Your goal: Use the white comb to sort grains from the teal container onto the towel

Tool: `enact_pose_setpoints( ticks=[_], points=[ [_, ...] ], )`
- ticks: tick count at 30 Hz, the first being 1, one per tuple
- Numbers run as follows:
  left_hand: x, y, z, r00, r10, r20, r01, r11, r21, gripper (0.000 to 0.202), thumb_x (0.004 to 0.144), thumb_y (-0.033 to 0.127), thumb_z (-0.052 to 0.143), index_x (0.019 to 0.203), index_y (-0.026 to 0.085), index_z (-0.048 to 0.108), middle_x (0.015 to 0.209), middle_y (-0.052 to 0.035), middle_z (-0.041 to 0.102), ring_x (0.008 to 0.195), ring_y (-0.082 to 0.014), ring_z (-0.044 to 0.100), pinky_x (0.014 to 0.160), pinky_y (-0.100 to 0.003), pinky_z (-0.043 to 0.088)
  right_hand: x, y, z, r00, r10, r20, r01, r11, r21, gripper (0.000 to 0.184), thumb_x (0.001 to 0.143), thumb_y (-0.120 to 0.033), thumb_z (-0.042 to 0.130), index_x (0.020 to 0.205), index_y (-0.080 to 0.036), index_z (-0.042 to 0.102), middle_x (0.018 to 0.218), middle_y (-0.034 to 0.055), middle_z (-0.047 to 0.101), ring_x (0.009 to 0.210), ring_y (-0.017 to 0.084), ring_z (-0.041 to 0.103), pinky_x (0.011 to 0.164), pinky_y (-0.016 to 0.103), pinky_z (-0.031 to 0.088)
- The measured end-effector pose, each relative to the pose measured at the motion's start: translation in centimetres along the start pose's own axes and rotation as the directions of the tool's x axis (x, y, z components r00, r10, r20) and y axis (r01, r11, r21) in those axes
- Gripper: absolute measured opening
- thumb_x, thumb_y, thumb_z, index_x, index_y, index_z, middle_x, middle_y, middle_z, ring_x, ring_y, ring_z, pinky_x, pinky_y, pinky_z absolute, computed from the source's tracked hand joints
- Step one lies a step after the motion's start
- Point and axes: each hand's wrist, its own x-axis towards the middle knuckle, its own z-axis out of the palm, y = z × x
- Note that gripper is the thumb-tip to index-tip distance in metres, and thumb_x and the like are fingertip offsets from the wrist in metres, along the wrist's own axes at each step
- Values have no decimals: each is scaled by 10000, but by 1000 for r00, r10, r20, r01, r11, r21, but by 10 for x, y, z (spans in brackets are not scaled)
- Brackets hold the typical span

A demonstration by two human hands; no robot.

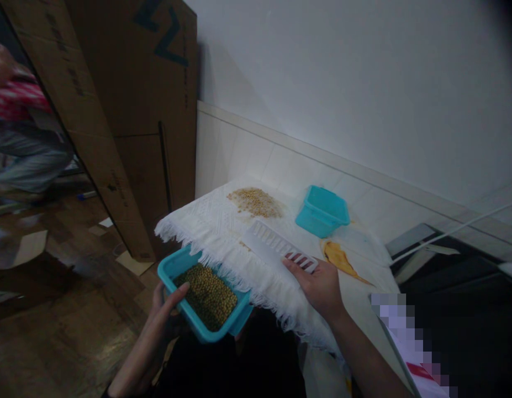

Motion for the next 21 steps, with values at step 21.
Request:
enact_pose_setpoints(
  ticks=[21],
  points=[
    [-2,1,0,1000,4,-3,-4,1000,9,985,870,536,890,1687,393,357,1373,-178,724,821,-296,824,655,-427,707,-2,-3,3,998,-11,-56,11,1000,1,255,950,-422,792,865,-210,905,787,79,878,685,304,841,626,349,650]
  ],
)
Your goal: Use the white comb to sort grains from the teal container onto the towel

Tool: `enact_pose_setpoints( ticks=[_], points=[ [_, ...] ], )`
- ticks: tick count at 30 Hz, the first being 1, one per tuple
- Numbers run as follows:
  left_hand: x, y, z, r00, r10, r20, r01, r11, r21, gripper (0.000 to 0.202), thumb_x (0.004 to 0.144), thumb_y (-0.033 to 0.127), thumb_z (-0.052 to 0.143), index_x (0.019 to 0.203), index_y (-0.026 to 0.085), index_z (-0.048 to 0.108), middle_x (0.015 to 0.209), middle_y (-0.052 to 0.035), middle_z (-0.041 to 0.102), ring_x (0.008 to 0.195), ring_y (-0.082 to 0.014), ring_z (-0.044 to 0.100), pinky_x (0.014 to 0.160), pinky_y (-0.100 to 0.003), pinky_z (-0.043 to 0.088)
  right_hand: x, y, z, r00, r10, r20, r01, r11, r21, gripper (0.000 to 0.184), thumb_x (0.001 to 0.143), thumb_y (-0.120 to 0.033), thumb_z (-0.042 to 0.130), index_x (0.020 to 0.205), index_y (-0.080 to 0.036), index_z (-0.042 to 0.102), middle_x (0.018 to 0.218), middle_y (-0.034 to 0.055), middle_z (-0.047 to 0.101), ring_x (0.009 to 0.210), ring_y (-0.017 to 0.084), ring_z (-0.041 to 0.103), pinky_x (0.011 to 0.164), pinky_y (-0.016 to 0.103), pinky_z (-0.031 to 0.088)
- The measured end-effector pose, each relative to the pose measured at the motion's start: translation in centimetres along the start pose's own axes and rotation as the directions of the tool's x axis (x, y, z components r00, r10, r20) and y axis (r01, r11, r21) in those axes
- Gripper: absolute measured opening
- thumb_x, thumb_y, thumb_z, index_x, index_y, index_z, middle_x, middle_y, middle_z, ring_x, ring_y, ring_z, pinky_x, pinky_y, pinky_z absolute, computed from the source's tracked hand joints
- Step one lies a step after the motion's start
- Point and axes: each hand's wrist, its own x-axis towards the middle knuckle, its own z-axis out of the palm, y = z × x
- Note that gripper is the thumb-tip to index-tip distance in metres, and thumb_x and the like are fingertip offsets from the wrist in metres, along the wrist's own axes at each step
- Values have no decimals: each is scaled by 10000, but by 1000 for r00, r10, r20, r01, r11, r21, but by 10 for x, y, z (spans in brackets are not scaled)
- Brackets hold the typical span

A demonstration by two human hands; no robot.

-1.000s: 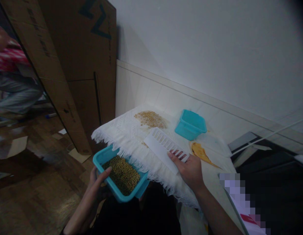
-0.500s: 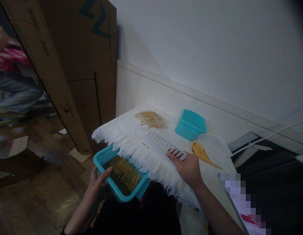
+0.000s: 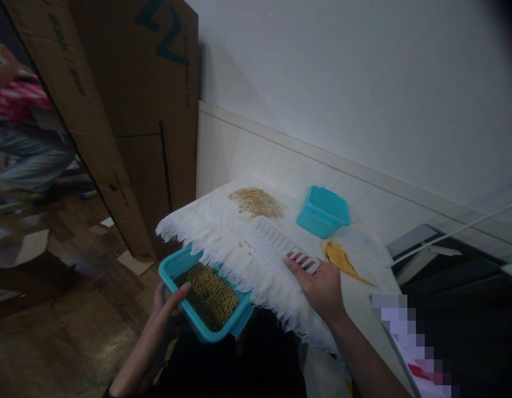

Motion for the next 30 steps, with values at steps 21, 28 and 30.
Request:
enact_pose_setpoints(
  ticks=[21,28,30],
  points=[
    [-2,0,3,1000,9,-5,-10,1000,-18,991,864,506,905,1683,389,358,1280,-154,747,848,-302,835,721,-469,725,-6,-1,-1,999,-36,25,36,999,7,257,962,-426,791,836,-228,897,803,67,882,681,295,844,610,325,652],
    [-2,0,3,1000,10,-3,-10,1000,-11,983,868,498,899,1682,386,359,1295,-161,743,759,-277,822,720,-492,721,3,-2,4,984,-80,157,82,997,-3,332,976,-429,772,780,-186,886,670,43,813,560,234,753,534,280,582],
    [-1,-1,3,1000,18,-9,-18,1000,-10,968,872,491,894,1676,377,368,1320,-170,739,773,-281,824,727,-491,720,3,-3,10,988,-80,135,79,997,11,334,985,-419,758,790,-181,887,682,39,809,579,230,751,548,280,580]
  ],
)
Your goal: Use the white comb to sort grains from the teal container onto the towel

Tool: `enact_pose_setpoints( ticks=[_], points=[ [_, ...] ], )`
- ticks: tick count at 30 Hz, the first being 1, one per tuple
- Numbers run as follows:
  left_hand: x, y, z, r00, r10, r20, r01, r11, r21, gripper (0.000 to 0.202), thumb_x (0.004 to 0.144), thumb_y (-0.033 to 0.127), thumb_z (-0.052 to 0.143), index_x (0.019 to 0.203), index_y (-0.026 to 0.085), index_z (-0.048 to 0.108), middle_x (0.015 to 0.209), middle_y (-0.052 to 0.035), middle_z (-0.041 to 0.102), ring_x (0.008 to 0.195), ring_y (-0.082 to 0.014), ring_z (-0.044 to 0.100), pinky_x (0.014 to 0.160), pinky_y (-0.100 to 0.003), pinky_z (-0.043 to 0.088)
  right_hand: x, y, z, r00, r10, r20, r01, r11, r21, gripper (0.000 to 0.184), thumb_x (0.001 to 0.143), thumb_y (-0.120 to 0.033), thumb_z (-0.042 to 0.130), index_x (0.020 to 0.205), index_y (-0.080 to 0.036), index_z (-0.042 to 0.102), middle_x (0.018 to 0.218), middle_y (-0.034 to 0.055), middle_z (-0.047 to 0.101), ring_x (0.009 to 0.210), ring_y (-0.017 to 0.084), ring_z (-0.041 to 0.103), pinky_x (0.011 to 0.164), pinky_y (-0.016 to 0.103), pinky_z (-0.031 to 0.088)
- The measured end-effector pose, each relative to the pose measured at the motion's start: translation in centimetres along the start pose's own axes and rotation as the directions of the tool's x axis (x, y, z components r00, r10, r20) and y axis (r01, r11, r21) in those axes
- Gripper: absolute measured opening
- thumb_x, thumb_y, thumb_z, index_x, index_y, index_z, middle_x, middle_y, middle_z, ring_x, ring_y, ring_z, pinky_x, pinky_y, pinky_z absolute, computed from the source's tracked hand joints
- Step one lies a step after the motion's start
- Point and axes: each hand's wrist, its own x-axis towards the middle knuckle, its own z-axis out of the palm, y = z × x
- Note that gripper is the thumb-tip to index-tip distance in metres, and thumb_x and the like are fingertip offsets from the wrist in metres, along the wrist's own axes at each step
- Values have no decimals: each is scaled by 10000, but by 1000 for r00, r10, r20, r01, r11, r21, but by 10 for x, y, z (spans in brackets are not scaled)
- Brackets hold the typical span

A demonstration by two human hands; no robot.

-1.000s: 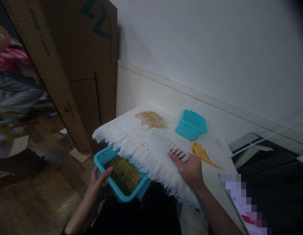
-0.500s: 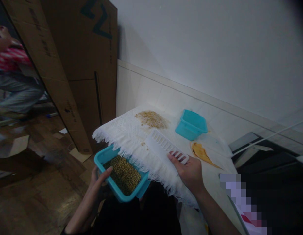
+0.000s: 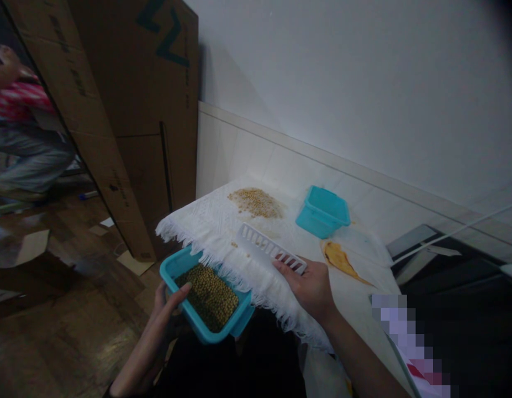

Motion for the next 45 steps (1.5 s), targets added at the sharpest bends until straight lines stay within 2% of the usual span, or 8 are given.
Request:
enact_pose_setpoints(
  ticks=[6,12,19,26,34,40,42,45],
  points=[
    [8,-6,-2,1000,13,-10,-13,1000,-8,988,831,513,920,1656,376,395,1347,-176,740,824,-324,836,732,-516,717,1,-5,14,1000,-4,-2,4,1000,16,318,984,-423,760,851,-177,912,678,25,808,552,211,733,538,265,562],
    [10,-6,-4,1000,3,-5,-3,1000,-20,978,824,495,937,1648,385,421,1264,-157,784,823,-324,845,746,-512,721,-3,-11,2,996,-40,82,25,985,168,180,927,-382,831,918,-240,942,841,51,891,698,279,845,651,320,670],
    [1,1,-1,1000,-20,22,20,1000,-19,953,870,490,901,1663,395,379,1424,-190,718,851,-321,850,719,-486,734,-1,9,-21,992,45,-120,-44,999,13,222,942,-386,810,854,-207,908,764,61,862,642,269,809,601,315,629],
    [0,1,0,1000,-7,11,7,1000,8,979,850,524,913,1662,388,382,1410,-190,711,912,-338,844,703,-461,733,-5,22,-25,992,49,-114,-55,997,-48,245,953,-404,787,828,-224,897,722,55,842,621,272,791,562,315,595],
    [9,-5,-4,999,-4,43,6,999,-53,1072,804,446,990,1691,350,396,1112,-99,801,680,-251,802,640,-424,712,-4,24,-26,994,51,-92,-54,998,-33,276,962,-430,794,839,-206,898,719,57,839,601,254,775,546,299,579],
    [4,-4,-3,996,16,90,-7,995,-104,1044,790,422,997,1670,314,446,815,13,722,592,-216,735,563,-361,668,-7,21,-23,996,71,-47,-69,997,35,273,946,-453,813,875,-211,917,761,59,863,638,266,803,594,307,615],
    [2,-3,-2,997,15,76,-9,997,-82,1035,793,441,987,1667,319,444,855,4,731,595,-212,726,566,-366,668,-8,21,-22,997,75,-32,-73,995,62,260,941,-450,819,892,-216,921,797,64,876,670,277,821,613,314,630],
    [-1,-3,2,1000,-6,15,6,1000,-26,1021,829,474,947,1680,358,396,1064,-62,764,650,-216,753,621,-402,687,-6,21,-19,997,81,-16,-79,994,79,255,943,-440,819,911,-211,926,823,70,883,681,282,828,619,321,640]
  ],
)
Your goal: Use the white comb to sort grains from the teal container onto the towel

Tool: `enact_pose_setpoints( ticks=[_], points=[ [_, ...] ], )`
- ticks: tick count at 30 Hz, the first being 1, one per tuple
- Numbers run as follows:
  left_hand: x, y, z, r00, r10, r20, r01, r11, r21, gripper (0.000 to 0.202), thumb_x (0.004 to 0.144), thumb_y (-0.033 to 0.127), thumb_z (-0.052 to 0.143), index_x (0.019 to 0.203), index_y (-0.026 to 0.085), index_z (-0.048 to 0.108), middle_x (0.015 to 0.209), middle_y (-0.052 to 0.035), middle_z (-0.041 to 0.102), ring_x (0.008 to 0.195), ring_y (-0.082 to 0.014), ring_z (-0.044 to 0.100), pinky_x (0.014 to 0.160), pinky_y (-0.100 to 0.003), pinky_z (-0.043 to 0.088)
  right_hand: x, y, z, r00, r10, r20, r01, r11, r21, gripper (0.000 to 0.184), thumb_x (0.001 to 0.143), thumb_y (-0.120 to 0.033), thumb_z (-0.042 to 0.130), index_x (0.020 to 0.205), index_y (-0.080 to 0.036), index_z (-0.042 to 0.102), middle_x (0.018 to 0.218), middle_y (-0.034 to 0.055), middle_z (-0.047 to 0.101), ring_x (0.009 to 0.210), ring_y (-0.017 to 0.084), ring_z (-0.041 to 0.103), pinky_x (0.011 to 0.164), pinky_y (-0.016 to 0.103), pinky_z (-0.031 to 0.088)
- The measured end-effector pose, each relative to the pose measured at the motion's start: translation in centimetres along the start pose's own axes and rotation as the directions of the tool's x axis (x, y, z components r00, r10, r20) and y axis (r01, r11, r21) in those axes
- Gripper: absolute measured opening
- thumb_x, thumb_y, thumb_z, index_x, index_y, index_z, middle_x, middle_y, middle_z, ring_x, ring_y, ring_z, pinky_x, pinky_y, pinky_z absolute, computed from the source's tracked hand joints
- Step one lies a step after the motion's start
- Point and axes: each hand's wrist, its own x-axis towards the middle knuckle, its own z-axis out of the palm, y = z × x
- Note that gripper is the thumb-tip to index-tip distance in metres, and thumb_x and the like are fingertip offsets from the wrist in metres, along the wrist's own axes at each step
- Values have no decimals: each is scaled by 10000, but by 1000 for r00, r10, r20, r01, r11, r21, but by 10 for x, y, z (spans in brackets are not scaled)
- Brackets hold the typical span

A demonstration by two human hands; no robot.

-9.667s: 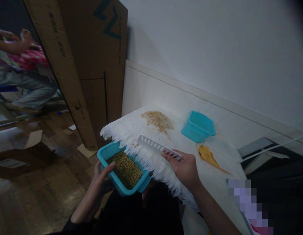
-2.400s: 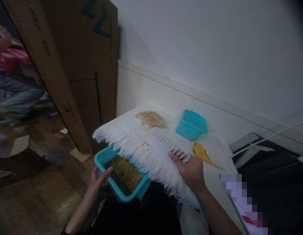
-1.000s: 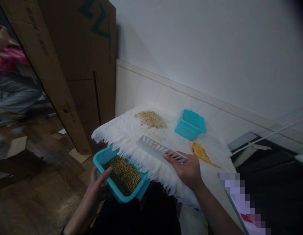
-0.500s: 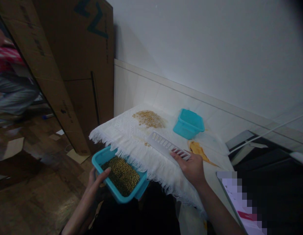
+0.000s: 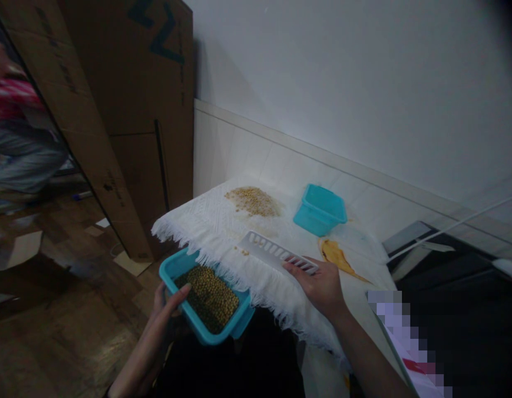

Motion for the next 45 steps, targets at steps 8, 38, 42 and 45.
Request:
enact_pose_setpoints(
  ticks=[8,38,42,45],
  points=[
    [-4,1,5,1000,-13,2,12,998,60,941,869,540,882,1660,390,395,1425,-146,721,899,-298,826,748,-445,707,-6,-14,4,996,-41,75,36,997,68,236,912,-462,857,877,-242,935,797,52,881,665,278,841,628,318,669],
    [7,-8,4,1000,-15,-20,15,999,29,1012,825,543,931,1678,396,407,1311,-158,759,957,-352,839,787,-515,721,4,5,-35,977,118,-177,-135,987,-84,338,858,-557,847,813,-225,892,820,104,883,754,335,853,706,398,685],
    [6,-7,4,1000,-22,-11,22,998,50,1023,836,538,920,1691,389,378,1326,-167,746,935,-349,833,774,-516,725,3,6,-37,984,124,-131,-137,986,-96,345,849,-558,861,799,-219,892,765,104,869,670,328,828,607,380,658],
    [4,-5,4,1000,-20,5,20,998,56,992,861,543,897,1690,413,368,1355,-158,741,947,-338,829,782,-506,727,7,9,-40,990,111,-89,-120,988,-97,368,827,-583,886,788,-217,889,750,108,864,666,338,833,599,385,670]
  ],
)
